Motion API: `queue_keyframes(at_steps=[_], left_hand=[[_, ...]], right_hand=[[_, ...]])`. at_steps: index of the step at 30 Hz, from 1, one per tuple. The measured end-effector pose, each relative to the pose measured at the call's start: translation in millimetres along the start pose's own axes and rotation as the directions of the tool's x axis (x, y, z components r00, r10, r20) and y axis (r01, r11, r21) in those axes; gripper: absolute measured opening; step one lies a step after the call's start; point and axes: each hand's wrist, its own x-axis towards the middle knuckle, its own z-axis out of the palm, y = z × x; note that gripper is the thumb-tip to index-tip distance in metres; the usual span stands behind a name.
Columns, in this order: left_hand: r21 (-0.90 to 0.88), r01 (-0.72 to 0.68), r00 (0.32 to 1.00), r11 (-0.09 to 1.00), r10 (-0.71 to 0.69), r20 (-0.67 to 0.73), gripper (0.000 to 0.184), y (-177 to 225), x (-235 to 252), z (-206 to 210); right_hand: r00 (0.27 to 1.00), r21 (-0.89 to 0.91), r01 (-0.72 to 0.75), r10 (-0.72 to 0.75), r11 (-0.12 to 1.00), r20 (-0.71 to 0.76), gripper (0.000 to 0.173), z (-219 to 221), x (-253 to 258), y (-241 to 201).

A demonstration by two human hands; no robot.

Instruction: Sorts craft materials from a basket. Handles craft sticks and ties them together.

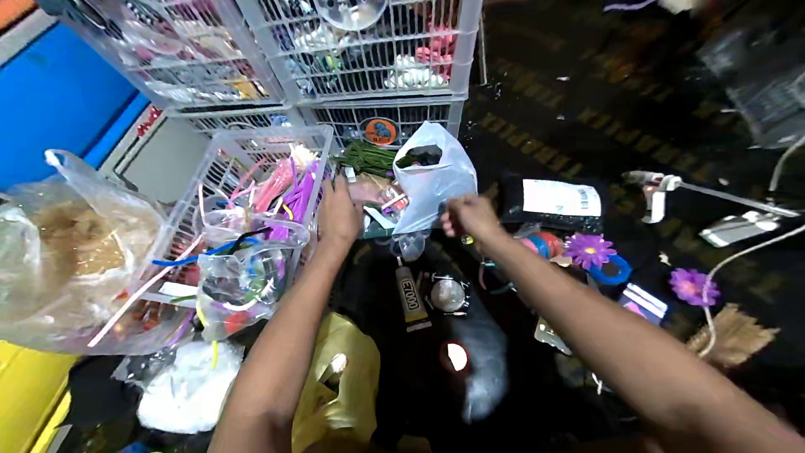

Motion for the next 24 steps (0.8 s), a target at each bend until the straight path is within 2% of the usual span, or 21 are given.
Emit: queue_keyframes(at_steps=[2, 4, 6, 7, 8, 11, 14, 16, 18, 19, 20, 21, 22, 23, 24], left_hand=[[-0.086, 0.091, 0.996, 0.992, -0.089, 0.027, 0.048, -3.0, -16.8, 7.1], [-0.205, 0.226, 0.965, 0.952, -0.191, 0.179, 0.044, -14.3, -27.5, 28.8], [-0.322, 0.394, 0.883, 0.861, -0.258, 0.392, 0.05, -27.6, -32.3, 61.3], [-0.381, 0.447, 0.858, 0.809, -0.266, 0.44, 0.052, -32.3, -31.7, 75.4], [-0.436, 0.466, 0.86, 0.77, -0.277, 0.429, 0.05, -35.6, -29.3, 88.4], [-0.522, 0.412, 0.91, 0.747, -0.305, 0.281, 0.041, -27.4, -21.6, 107.4], [-0.588, 0.34, 0.939, 0.734, -0.236, 0.249, 0.034, -14.3, -18.1, 100.3], [-0.473, 0.328, 0.926, 0.818, -0.179, 0.333, 0.043, -10.7, -22.2, 76.4], [-0.326, 0.166, 0.934, 0.931, -0.042, 0.354, 0.051, -4.8, -43.0, 46.4], [-0.25, 0.044, 0.958, 0.967, 0.03, 0.286, 0.052, -0.6, -60.0, 30.3], [-0.153, -0.089, 0.982, 0.984, 0.113, 0.154, 0.049, 1.7, -79.7, 14.0], [-0.037, -0.186, 0.982, 0.982, 0.186, -0.013, 0.044, -0.3, -98.1, -1.3], [0.091, -0.235, 0.946, 0.968, 0.249, -0.208, 0.039, -8.9, -112.4, -13.8], [0.206, -0.213, 0.893, 0.955, 0.276, -0.355, 0.042, -22.2, -122.6, -27.3], [0.251, -0.128, 0.888, 0.959, 0.223, -0.401, 0.056, -35.0, -131.8, -44.8]], right_hand=[[0.992, -0.244, -0.063, 0.088, 0.968, 0.091, 0.038, 15.9, -4.7, 38.3], [0.981, -0.533, -0.021, 0.121, 0.846, 0.154, 0.039, 31.8, -5.1, 54.4], [0.971, -0.68, 0.089, 0.088, 0.728, 0.221, 0.04, 49.3, 0.5, 65.7], [0.968, -0.714, 0.139, 0.058, 0.686, 0.244, 0.042, 58.0, 7.0, 70.5], [0.964, -0.738, 0.189, 0.022, 0.648, 0.266, 0.046, 66.3, 15.2, 74.7], [0.96, -0.798, 0.252, -0.035, 0.547, 0.279, 0.054, 85.6, 36.2, 71.3], [0.967, -0.844, 0.241, -0.04, 0.479, 0.253, 0.07, 95.6, 50.1, 78.9], [0.961, -0.86, 0.259, -0.024, 0.439, 0.277, 0.075, 100.7, 52.8, 87.5], [0.956, -0.869, 0.282, -0.039, 0.406, 0.292, 0.072, 98.8, 47.8, 95.3], [0.952, -0.871, 0.291, -0.029, 0.396, 0.305, 0.072, 95.2, 43.9, 95.9], [0.949, -0.873, 0.294, -0.011, 0.388, 0.315, 0.072, 91.5, 40.0, 95.9], [0.947, -0.874, 0.296, 0.001, 0.386, 0.321, 0.073, 88.6, 36.5, 97.2], [0.945, -0.873, 0.3, 0.005, 0.385, 0.327, 0.074, 86.1, 33.6, 100.2], [0.943, -0.871, 0.307, 0.002, 0.383, 0.333, 0.075, 84.2, 31.1, 104.1], [0.938, -0.865, 0.321, -0.005, 0.386, 0.346, 0.074, 83.0, 28.5, 107.0]])
